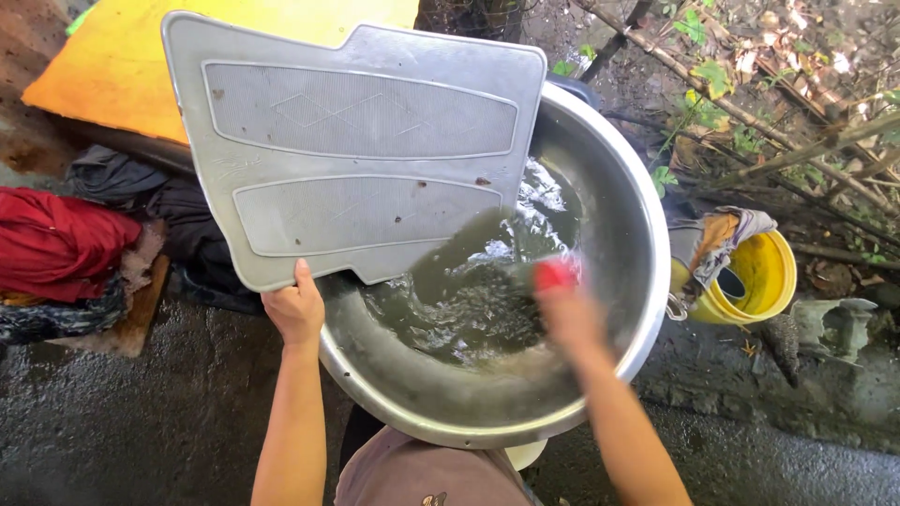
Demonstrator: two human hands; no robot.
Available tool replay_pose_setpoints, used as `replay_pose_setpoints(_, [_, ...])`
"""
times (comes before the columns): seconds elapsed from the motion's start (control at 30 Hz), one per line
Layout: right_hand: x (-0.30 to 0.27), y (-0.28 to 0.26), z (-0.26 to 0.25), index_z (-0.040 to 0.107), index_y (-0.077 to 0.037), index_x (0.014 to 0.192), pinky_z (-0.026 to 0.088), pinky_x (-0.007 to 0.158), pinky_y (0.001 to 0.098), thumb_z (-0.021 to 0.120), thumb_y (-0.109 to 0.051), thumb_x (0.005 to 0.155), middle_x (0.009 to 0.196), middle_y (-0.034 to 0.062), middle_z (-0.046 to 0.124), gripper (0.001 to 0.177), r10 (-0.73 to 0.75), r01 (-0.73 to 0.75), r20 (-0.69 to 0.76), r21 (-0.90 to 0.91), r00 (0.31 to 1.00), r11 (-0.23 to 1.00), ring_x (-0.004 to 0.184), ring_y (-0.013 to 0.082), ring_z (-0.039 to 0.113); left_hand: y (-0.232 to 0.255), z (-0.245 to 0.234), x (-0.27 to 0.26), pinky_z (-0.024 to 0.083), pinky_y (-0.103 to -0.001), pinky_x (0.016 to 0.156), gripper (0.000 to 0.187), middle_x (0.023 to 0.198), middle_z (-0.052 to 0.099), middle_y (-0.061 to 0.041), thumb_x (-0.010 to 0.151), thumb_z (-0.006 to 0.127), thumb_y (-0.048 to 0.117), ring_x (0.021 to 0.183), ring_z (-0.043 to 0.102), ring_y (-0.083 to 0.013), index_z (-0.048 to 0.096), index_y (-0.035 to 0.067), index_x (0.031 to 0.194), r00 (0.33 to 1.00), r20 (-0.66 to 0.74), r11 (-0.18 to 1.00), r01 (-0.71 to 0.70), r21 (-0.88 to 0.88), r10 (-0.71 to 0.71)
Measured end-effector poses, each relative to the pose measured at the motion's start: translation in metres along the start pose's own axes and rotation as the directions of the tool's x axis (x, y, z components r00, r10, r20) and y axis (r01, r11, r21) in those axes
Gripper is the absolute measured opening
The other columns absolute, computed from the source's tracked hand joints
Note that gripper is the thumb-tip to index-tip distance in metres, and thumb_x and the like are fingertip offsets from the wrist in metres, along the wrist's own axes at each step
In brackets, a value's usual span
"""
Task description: The person is scrubbing and washing car mats in a large metal basin with water and detergent.
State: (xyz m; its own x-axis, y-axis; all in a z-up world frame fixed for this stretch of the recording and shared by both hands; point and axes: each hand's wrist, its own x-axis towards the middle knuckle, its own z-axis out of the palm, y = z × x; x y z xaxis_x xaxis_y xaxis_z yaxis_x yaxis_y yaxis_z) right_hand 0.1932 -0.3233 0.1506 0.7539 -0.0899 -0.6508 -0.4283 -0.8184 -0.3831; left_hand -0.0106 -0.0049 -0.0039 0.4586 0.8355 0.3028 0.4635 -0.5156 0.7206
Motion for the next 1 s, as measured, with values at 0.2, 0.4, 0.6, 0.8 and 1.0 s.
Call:
replay_pose_setpoints(0.2, [0.203, 0.290, -0.195, 0.058, -0.007, 0.086, 0.044, 0.042, 0.0343, 0.052, -0.011, 0.100, 0.076, 0.0048, 0.068, 0.016, 0.349, 0.590, -0.813, 0.580, 0.466, 0.562, 0.051, 0.0148, 0.057, -0.002, 0.001, 0.001, 0.055, -0.045, 0.086, 0.026, 0.101, 0.074, -0.022, 0.103, 0.061, 0.016, 0.094, 0.072, -0.0394, 0.071, -0.009, 0.104, 0.989, 0.046, 0.985, 0.144, -0.095, -0.140])
replay_pose_setpoints(0.4, [0.198, 0.264, -0.120, 0.055, -0.003, 0.074, 0.042, 0.064, 0.0319, 0.067, -0.008, 0.110, 0.076, 0.0012, 0.054, 0.038, -0.328, 0.626, -0.717, 0.192, 0.615, 0.755, 0.072, 0.0107, 0.049, -0.036, 0.013, 0.000, 0.057, -0.042, 0.085, 0.026, 0.099, 0.076, -0.019, 0.104, 0.063, 0.019, 0.089, 0.075, -0.0369, 0.074, -0.004, 0.100, 0.959, 0.052, 0.960, 0.278, -0.010, -0.277])
replay_pose_setpoints(0.6, [0.105, 0.195, -0.024, 0.067, -0.004, 0.122, 0.044, 0.110, 0.0461, 0.080, -0.029, 0.087, 0.148, 0.0268, 0.048, 0.045, -0.467, 0.495, -0.597, -0.131, 0.652, 0.859, 0.134, 0.0397, 0.050, -0.017, 0.002, 0.002, 0.055, -0.044, 0.085, 0.027, 0.099, 0.075, -0.022, 0.107, 0.064, 0.014, 0.091, 0.073, -0.0388, 0.072, -0.012, 0.102, 0.998, 0.051, 0.999, 0.048, -0.010, -0.047])
replay_pose_setpoints(0.8, [0.082, 0.179, -0.018, 0.062, -0.006, 0.135, 0.030, 0.115, 0.0555, 0.082, -0.035, 0.085, 0.153, 0.0271, 0.041, 0.061, -0.478, 0.356, -0.540, -0.320, 0.693, 0.878, 0.143, 0.0449, 0.034, -0.004, -0.001, 0.003, 0.056, -0.045, 0.092, 0.023, 0.108, 0.073, -0.024, 0.104, 0.062, 0.011, 0.099, 0.072, -0.0386, 0.069, -0.010, 0.109, 0.998, 0.056, 0.983, -0.031, -0.180, 0.041])
replay_pose_setpoints(1.0, [0.071, 0.092, 0.014, 0.059, -0.008, 0.140, 0.032, 0.116, 0.0532, 0.080, -0.033, 0.085, 0.157, 0.0252, 0.041, 0.064, -0.549, 0.465, -0.490, -0.295, 0.677, 0.835, 0.144, 0.0427, 0.036, 0.010, -0.009, -0.006, 0.053, -0.040, 0.099, 0.027, 0.115, 0.072, -0.020, 0.105, 0.057, 0.015, 0.108, 0.070, -0.0324, 0.067, -0.005, 0.120, 0.950, 0.287, 0.941, 0.204, -0.269, -0.124])
